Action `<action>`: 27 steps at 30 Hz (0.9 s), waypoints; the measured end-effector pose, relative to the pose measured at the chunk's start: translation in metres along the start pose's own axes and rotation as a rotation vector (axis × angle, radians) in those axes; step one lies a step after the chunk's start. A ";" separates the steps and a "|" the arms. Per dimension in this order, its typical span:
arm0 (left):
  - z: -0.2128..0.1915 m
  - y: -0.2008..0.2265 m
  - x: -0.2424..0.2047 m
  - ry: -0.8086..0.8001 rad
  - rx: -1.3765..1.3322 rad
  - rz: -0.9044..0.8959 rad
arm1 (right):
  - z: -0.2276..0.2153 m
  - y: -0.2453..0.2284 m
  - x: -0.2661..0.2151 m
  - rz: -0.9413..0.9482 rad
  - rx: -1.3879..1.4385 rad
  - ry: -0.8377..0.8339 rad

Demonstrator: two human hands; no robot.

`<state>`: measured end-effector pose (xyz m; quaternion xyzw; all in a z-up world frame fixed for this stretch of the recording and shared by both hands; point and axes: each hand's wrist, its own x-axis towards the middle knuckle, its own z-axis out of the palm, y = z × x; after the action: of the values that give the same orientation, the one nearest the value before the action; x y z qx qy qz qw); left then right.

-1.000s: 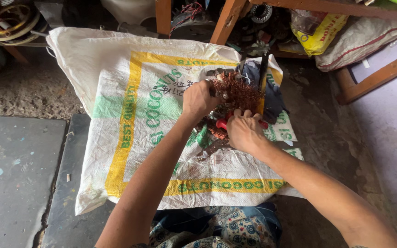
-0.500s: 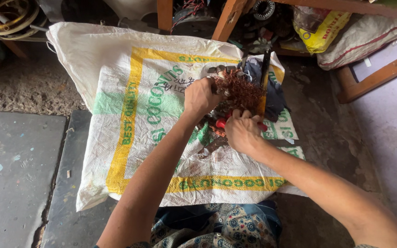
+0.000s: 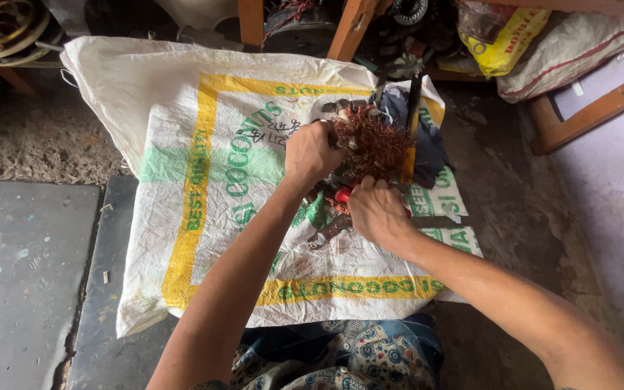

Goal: The person dismantles a motor winding by hand and using a pair of pliers to pull copper wire from the core while sitting on the floor.

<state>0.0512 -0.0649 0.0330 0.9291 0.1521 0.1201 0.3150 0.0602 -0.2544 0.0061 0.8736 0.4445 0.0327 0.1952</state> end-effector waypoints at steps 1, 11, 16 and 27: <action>0.001 0.001 -0.001 -0.027 0.010 -0.016 | 0.008 0.001 0.001 0.011 0.044 -0.040; 0.000 0.002 0.005 -0.067 -0.054 0.219 | 0.029 0.022 0.001 0.123 0.646 -0.195; 0.008 -0.010 0.018 -0.169 -0.075 0.267 | 0.031 0.028 0.008 0.163 0.812 -0.239; -0.026 -0.052 0.011 -0.063 -0.673 -0.038 | 0.047 0.034 0.014 0.197 1.197 -0.230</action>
<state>0.0420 -0.0075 0.0220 0.7731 0.1116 0.1288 0.6110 0.1054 -0.2764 -0.0257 0.8666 0.2790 -0.2988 -0.2861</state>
